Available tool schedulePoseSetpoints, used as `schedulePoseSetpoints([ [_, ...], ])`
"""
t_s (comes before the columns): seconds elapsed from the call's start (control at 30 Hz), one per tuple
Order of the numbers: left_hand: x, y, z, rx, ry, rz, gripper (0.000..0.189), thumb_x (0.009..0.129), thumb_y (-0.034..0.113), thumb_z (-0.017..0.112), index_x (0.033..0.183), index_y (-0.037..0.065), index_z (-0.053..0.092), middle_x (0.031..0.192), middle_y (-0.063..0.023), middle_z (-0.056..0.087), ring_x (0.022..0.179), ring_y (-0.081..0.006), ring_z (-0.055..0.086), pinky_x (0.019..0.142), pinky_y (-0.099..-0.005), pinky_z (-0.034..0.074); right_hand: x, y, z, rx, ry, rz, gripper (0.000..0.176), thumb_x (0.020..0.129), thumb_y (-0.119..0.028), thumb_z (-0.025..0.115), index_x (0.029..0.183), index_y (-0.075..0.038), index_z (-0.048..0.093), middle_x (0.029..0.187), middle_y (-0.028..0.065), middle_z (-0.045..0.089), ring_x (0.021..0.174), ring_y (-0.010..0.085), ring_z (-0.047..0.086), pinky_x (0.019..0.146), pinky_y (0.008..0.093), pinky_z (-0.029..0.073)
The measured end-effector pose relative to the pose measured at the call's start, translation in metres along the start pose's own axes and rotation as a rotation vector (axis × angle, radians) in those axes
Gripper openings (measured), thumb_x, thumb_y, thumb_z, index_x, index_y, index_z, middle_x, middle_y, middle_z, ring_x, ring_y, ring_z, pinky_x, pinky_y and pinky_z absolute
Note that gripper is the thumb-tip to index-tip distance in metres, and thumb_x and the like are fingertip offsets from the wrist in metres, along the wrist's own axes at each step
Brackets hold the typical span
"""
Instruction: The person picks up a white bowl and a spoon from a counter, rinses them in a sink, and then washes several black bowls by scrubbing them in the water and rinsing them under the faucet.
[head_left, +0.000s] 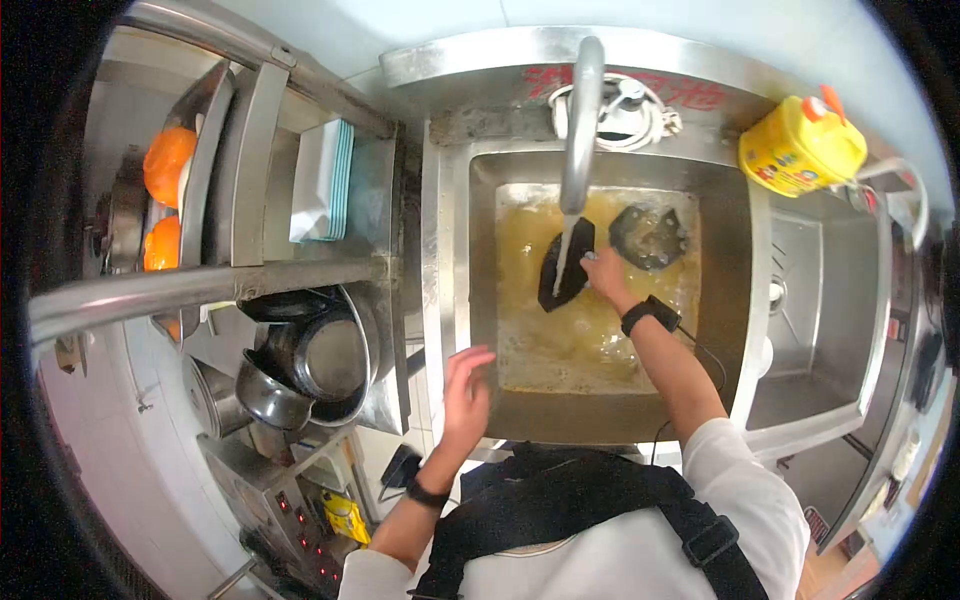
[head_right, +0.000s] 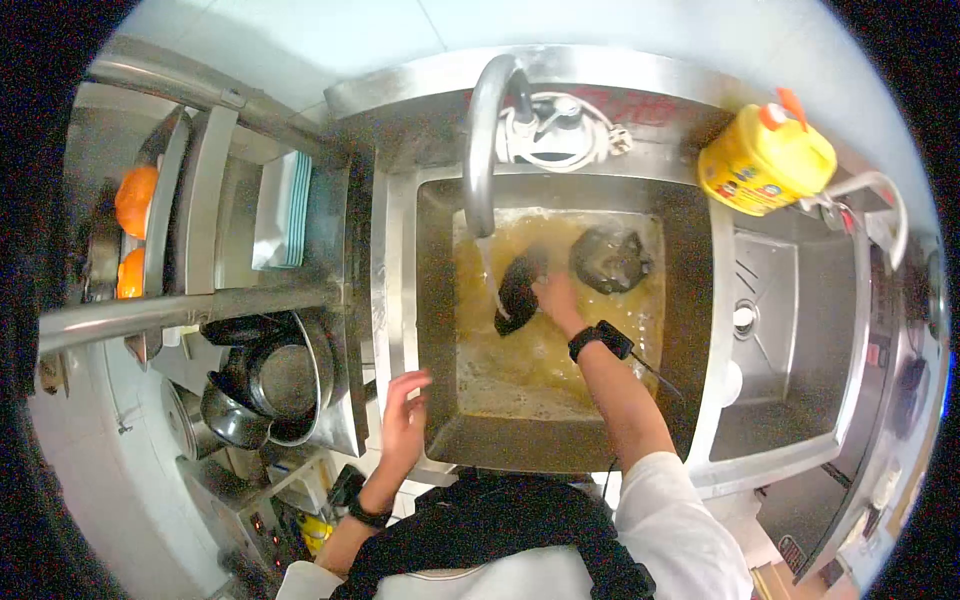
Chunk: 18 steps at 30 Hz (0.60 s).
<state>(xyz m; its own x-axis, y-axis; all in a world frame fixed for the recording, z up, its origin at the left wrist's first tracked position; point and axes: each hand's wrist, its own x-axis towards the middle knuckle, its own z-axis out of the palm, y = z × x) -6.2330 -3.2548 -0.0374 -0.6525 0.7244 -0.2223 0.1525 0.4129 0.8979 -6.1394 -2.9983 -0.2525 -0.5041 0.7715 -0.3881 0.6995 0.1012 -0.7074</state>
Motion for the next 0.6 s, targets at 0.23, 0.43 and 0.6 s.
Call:
schedulePoseSetpoints([
  [0.23, 0.035, -0.051, 0.073, -0.289, -0.103, -0.32, 0.062, 0.081, 0.031, 0.057, 0.131, 0.013, 0.023, 0.131, -0.0082, 0.031, 0.118, -0.0235, 0.034, 0.094, -0.0424, 0.031, -0.077, -0.003, -0.066, 0.683, -0.175, 0.021, 0.012, 0.071, -0.013, 0.057, 0.072, -0.002, 0.054, 0.064, 0.0026, 0.055, 0.055, 0.0129, 0.047, 0.053, 0.0271, 0.038],
  [0.43, 0.042, -0.031, 0.061, -0.824, -0.311, -0.428, 0.06, 0.08, 0.019, 0.058, 0.13, 0.015, 0.025, 0.115, -0.0049, 0.047, 0.095, -0.0183, 0.053, 0.072, -0.0343, 0.047, -0.115, -0.034, -0.109, 0.71, -0.275, 0.04, 0.015, 0.074, -0.016, 0.057, 0.073, -0.002, 0.054, 0.062, 0.0022, 0.053, 0.057, 0.0146, 0.051, 0.056, 0.0293, 0.042],
  [0.6, 0.032, -0.003, 0.064, -0.753, -0.258, -0.278, 0.054, 0.08, 0.015, 0.056, 0.127, 0.014, 0.03, 0.116, -0.0046, 0.047, 0.094, -0.0188, 0.054, 0.066, -0.0324, 0.049, -0.106, -0.082, -0.114, 0.193, 0.448, -0.262, 0.025, 0.075, -0.022, 0.055, 0.076, 0.003, 0.053, 0.07, 0.0174, 0.056, 0.066, 0.0316, 0.055, 0.063, 0.0413, 0.043],
])
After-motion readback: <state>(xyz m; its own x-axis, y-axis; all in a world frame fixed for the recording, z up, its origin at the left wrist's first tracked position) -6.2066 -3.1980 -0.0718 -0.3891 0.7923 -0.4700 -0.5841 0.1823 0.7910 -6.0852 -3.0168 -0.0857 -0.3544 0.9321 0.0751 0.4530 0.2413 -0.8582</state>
